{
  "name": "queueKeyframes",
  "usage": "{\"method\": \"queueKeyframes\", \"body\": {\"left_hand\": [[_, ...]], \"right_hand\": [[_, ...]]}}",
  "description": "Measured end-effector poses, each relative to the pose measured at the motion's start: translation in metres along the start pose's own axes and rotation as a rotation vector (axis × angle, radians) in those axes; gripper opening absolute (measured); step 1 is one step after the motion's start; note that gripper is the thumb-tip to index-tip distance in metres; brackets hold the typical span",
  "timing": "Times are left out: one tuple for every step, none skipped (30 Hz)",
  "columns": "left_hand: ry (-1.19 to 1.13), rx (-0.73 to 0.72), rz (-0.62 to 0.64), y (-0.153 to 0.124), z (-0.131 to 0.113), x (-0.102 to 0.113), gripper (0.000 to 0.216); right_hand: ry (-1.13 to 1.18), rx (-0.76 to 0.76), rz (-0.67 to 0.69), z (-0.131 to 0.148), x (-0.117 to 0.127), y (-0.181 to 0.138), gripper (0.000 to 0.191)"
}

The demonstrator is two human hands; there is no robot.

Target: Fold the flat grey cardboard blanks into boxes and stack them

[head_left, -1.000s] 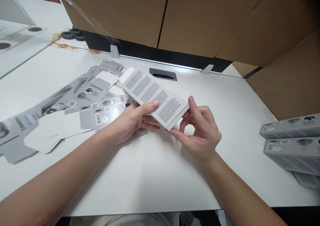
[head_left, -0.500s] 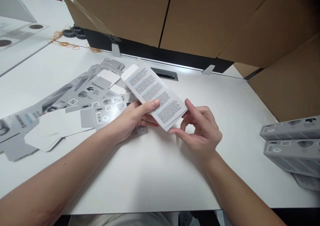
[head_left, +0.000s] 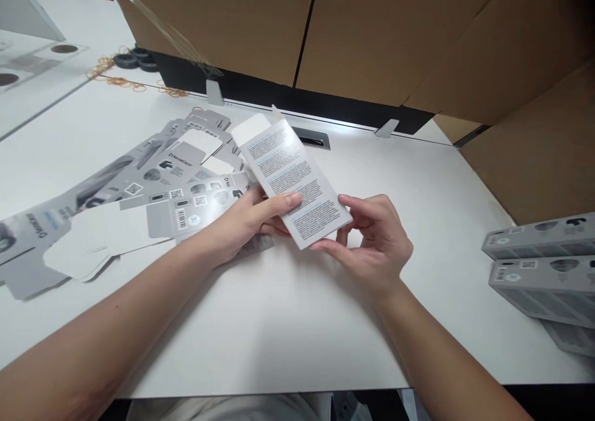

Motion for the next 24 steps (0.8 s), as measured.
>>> {"method": "queueKeyframes", "body": {"left_hand": [[0.005,-0.004,0.002,0.0,-0.001,0.0,0.075],[0.006,-0.009,0.009,0.0,-0.002,0.001,0.075],[0.005,-0.015,0.018,-0.001,-0.002,0.001,0.075],[0.002,-0.02,0.024,0.0,-0.002,0.001,0.076],[-0.002,-0.021,0.027,0.0,-0.002,0.001,0.077],[-0.003,-0.017,0.026,0.0,-0.001,0.002,0.077],[-0.002,-0.009,0.019,0.0,0.0,0.003,0.078],[-0.001,0.0,0.008,0.0,0.001,0.004,0.079],[0.0,0.01,-0.007,0.0,0.001,0.005,0.08],[0.001,0.017,-0.019,0.0,0.002,0.006,0.082],[0.0,0.021,-0.024,0.0,0.002,0.007,0.083],[0.0,0.022,-0.022,0.0,0.002,0.007,0.084],[0.002,0.023,-0.014,0.0,0.002,0.007,0.084],[0.007,0.022,-0.004,0.0,0.002,0.006,0.083],[0.014,0.019,0.001,0.0,0.001,0.006,0.082],[0.024,0.008,-0.002,0.001,0.0,0.005,0.081],[0.038,-0.011,-0.01,0.001,-0.003,0.005,0.08],[0.05,-0.038,-0.023,0.001,-0.006,0.006,0.081],[0.059,-0.073,-0.039,0.001,-0.01,0.006,0.083],[0.067,-0.112,-0.058,0.0,-0.015,0.007,0.085],[0.079,-0.159,-0.084,-0.001,-0.02,0.008,0.086],[0.101,-0.202,-0.11,-0.003,-0.024,0.01,0.087],[0.142,-0.236,-0.135,-0.005,-0.028,0.011,0.088],[0.205,-0.257,-0.151,-0.008,-0.03,0.012,0.09]], "right_hand": [[-0.008,0.032,-0.012,0.002,0.001,0.001,0.052],[-0.012,0.068,-0.026,0.004,0.002,0.002,0.047],[-0.013,0.1,-0.042,0.006,0.004,0.003,0.042],[-0.012,0.122,-0.055,0.007,0.005,0.005,0.038],[-0.01,0.135,-0.063,0.008,0.005,0.006,0.036],[-0.008,0.14,-0.068,0.009,0.006,0.006,0.034],[-0.01,0.139,-0.071,0.01,0.006,0.007,0.031],[-0.017,0.135,-0.072,0.01,0.006,0.007,0.029],[-0.027,0.13,-0.073,0.011,0.005,0.007,0.026],[-0.041,0.129,-0.077,0.011,0.006,0.007,0.024],[-0.061,0.129,-0.085,0.012,0.006,0.007,0.022],[-0.086,0.128,-0.09,0.012,0.006,0.006,0.02],[-0.111,0.13,-0.097,0.013,0.007,0.005,0.018],[-0.131,0.134,-0.102,0.013,0.007,0.004,0.016],[-0.145,0.137,-0.106,0.013,0.007,0.003,0.014],[-0.15,0.139,-0.107,0.013,0.007,0.003,0.013],[-0.147,0.143,-0.109,0.012,0.007,0.003,0.015],[-0.133,0.145,-0.105,0.011,0.007,0.003,0.02],[-0.107,0.145,-0.094,0.009,0.007,0.003,0.025],[-0.07,0.138,-0.077,0.006,0.006,0.003,0.029],[-0.023,0.12,-0.054,0.002,0.006,0.003,0.033],[0.029,0.087,-0.023,-0.004,0.006,0.003,0.041],[0.082,0.041,0.016,-0.01,0.004,0.002,0.053],[0.131,-0.018,0.054,-0.016,0.003,0.001,0.066]]}}
Point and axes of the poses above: each hand's wrist, its own y-axis towards the middle knuckle, its own x-axis out of the back of the hand, z = x × y, the point moved 7 cm from there along y, towards the middle knuckle, and after that the axes turned 6 degrees about z, right-handed, at the moved point
